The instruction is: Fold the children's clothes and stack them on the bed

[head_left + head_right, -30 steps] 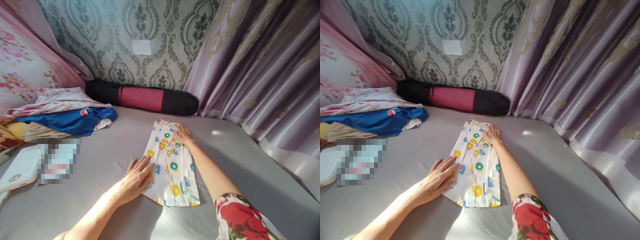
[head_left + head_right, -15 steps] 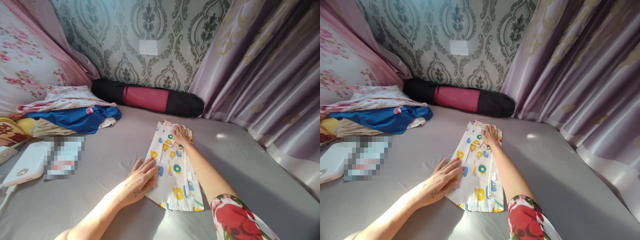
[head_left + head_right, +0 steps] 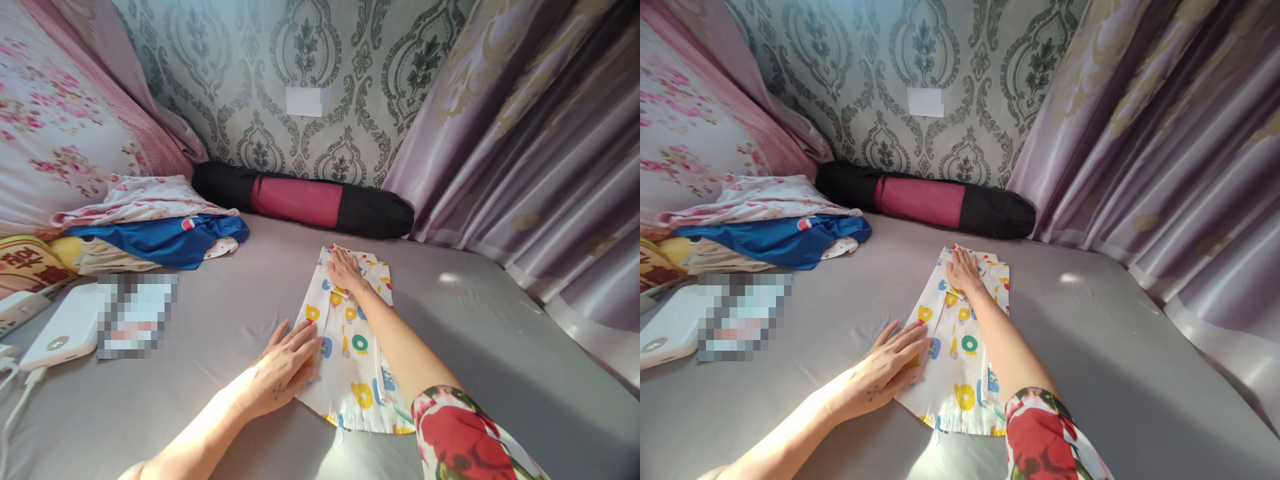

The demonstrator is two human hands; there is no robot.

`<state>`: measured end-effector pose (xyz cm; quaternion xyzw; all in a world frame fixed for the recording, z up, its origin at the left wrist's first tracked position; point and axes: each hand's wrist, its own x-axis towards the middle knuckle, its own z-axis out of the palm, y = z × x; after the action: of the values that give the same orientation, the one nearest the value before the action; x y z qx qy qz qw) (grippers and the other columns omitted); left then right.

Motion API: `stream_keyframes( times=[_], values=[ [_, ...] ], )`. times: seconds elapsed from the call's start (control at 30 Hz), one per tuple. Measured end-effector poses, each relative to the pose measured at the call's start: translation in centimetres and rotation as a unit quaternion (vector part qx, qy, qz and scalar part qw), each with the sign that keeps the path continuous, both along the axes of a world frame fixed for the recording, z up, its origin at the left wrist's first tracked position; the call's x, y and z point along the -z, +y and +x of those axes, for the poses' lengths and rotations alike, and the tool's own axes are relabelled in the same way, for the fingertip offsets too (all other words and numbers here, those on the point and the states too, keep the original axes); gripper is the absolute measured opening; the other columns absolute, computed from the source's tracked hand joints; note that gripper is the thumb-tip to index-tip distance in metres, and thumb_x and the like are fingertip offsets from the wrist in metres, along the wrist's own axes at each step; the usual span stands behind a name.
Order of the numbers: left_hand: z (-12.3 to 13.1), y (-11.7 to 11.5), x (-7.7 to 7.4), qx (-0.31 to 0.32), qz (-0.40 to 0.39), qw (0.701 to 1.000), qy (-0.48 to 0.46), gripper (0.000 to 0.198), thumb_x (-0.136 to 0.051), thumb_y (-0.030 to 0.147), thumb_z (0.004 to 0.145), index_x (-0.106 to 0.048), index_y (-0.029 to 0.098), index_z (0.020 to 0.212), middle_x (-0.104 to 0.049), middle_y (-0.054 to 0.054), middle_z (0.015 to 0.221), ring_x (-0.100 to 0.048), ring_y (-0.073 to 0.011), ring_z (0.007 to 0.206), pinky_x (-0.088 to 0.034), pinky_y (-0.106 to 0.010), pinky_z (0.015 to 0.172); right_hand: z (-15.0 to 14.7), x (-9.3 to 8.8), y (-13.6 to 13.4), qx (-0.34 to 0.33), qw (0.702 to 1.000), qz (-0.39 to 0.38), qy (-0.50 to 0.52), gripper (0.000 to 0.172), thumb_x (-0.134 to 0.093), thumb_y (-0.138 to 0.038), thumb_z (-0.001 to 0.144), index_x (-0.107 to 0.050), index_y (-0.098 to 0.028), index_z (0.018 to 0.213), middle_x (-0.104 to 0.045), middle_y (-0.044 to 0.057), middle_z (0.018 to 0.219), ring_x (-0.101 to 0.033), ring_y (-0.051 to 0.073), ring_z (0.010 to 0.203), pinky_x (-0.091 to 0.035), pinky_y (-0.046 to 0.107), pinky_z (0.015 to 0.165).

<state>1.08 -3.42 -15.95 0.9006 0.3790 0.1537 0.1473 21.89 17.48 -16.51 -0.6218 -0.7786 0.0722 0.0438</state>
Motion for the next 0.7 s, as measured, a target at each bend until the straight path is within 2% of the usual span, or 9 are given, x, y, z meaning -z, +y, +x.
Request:
stream_keyframes(
  times=[0.2,0.37,0.5,0.7],
  values=[
    [0.0,0.1,0.2,0.001,-0.004,1.0,0.0,0.045,-0.036,0.038,0.1,-0.039,0.025,0.143,-0.039,-0.01,0.153,-0.028,-0.0273,0.145,-0.022,-0.056,0.118,-0.1,0.7,0.4,0.008,1.0,-0.013,0.005,0.061,-0.016,-0.039,0.099,-0.02,-0.013,0.155,-0.014,0.007,0.162,-0.01,0.021,0.148,-0.008,0.048,0.119],
    [0.1,0.0,0.1,0.003,-0.001,1.0,-0.005,0.044,-0.037,0.037,0.1,-0.039,0.025,0.142,-0.041,-0.01,0.152,-0.029,-0.0265,0.144,-0.022,-0.055,0.118,-0.4,-0.3,0.4,0.012,0.999,-0.031,0.008,0.061,-0.018,-0.039,0.099,-0.021,-0.012,0.154,-0.013,0.009,0.162,-0.009,0.024,0.148,-0.006,0.051,0.119],
    [0.1,-0.1,0.0,-0.003,0.004,1.0,-0.011,0.044,-0.037,0.036,0.1,-0.039,0.026,0.142,-0.042,-0.009,0.151,-0.031,-0.0251,0.144,-0.021,-0.053,0.119,-2.0,-0.8,0.2,-0.013,1.0,0.005,0.009,0.06,-0.02,-0.037,0.1,-0.024,-0.01,0.153,-0.017,0.012,0.161,-0.009,0.023,0.148,-0.004,0.05,0.119],
    [0.0,0.0,0.1,0.002,-0.001,1.0,-0.012,0.048,-0.04,0.034,0.099,-0.035,0.026,0.145,-0.04,-0.01,0.152,-0.03,-0.0262,0.144,-0.021,-0.053,0.118,-4.0,0.7,-0.3,-0.02,0.999,0.022,0.024,0.061,-0.018,-0.037,0.099,-0.028,-0.005,0.15,-0.02,0.013,0.16,-0.014,0.024,0.147,-0.007,0.05,0.118]
  ],
)
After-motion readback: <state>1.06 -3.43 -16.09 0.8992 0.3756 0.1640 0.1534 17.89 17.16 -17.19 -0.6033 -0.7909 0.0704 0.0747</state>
